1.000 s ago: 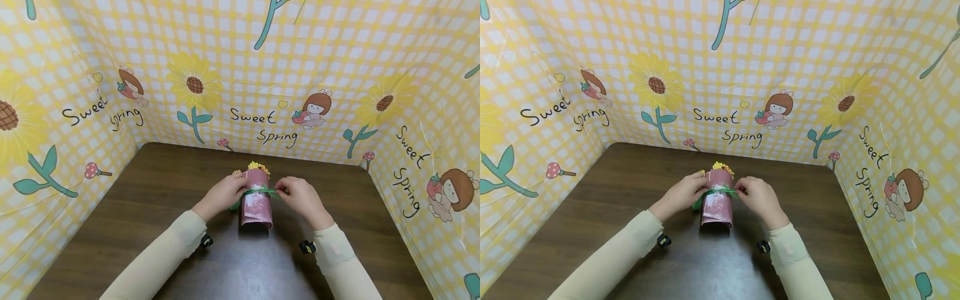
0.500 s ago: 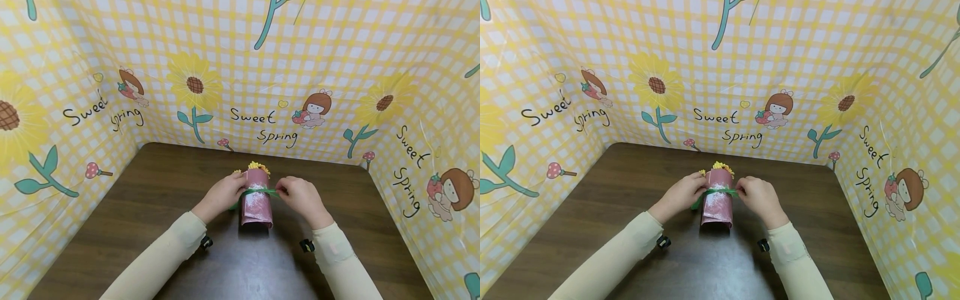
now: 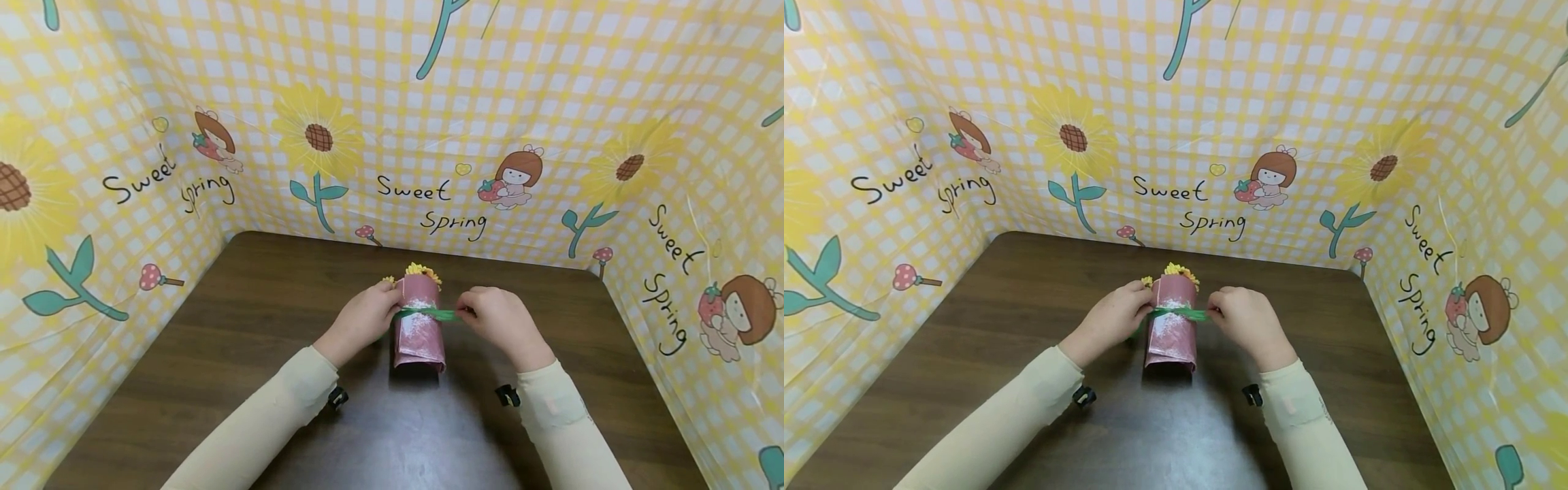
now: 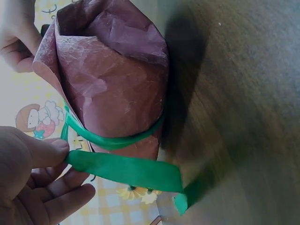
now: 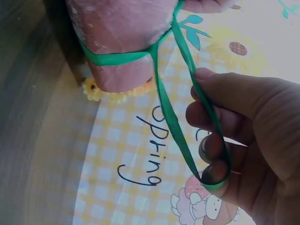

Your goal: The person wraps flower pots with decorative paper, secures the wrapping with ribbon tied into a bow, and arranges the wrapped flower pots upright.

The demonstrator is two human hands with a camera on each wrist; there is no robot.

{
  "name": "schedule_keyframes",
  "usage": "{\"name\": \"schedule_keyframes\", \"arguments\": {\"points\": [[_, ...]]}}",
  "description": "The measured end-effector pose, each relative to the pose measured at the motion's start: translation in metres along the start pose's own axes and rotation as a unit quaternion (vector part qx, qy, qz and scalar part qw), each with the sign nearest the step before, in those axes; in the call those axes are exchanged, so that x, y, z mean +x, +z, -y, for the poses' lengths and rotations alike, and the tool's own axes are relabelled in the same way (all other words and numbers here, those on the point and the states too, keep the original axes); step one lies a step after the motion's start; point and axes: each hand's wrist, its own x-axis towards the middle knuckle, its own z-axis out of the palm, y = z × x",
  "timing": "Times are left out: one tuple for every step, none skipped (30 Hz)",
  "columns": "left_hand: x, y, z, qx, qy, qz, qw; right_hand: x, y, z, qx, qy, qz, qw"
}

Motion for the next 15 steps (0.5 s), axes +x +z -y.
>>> {"name": "schedule_keyframes", "arguments": {"points": [[-0.0003,-0.0001,0.0003,0.000,0.002,-0.003,1.0000,0.0000,-0.0016,-0.0002,-0.001,0.000,0.002,1.0000],[-0.0006,0.0000,0.0009,0.001,0.003,-0.002,1.0000,0.0001,-0.0031,-0.0005,-0.003,0.000,0.002,1.0000],[-0.0007,0.0000,0.0015,0.002,0.004,-0.002,1.0000,0.0002,-0.0044,-0.0007,-0.007,0.000,0.000,1.0000],[-0.0010,-0.0003,0.0019,0.001,0.004,-0.002,1.0000,0.0005,-0.0053,-0.0009,-0.011,0.002,-0.002,0.9999],[-0.0011,-0.0005,0.0021,-0.001,0.002,-0.001,1.0000,0.0008,-0.0057,-0.0013,-0.013,0.004,-0.004,0.9999],[-0.0010,-0.0003,0.0022,-0.005,-0.003,0.002,1.0000,0.0012,-0.0057,-0.0018,-0.013,0.005,-0.007,0.9999],[-0.0009,-0.0003,0.0020,-0.011,-0.008,0.007,0.9999,0.0017,-0.0054,-0.0025,-0.013,0.007,-0.009,0.9999],[-0.0008,-0.0001,0.0017,-0.017,-0.015,0.012,0.9997,0.0021,-0.0056,-0.0027,-0.010,0.009,-0.010,0.9999],[-0.0006,0.0002,0.0011,-0.025,-0.020,0.016,0.9994,0.0024,-0.0057,-0.0026,-0.008,0.010,-0.011,0.9999],[-0.0004,0.0008,0.0006,-0.033,-0.024,0.020,0.9990,0.0027,-0.0056,-0.0027,-0.004,0.010,-0.011,0.9999],[-0.0001,0.0019,0.0001,-0.039,-0.029,0.024,0.9985,0.0030,-0.0052,-0.0028,-0.001,0.009,-0.010,0.9999],[0.0002,0.0031,0.0000,-0.043,-0.032,0.028,0.9982,0.0032,-0.0049,-0.0029,0.000,0.007,-0.011,0.9999],[0.0003,0.0042,-0.0002,-0.044,-0.032,0.031,0.9981,0.0032,-0.0048,-0.0029,-0.001,0.005,-0.012,0.9999],[0.0005,0.0055,0.0000,-0.043,-0.032,0.034,0.9980,0.0031,-0.0047,-0.0028,-0.002,0.003,-0.013,0.9999],[0.0006,0.0067,0.0004,-0.042,-0.030,0.036,0.9980,0.0029,-0.0048,-0.0028,-0.004,0.001,-0.014,0.9999]]}}
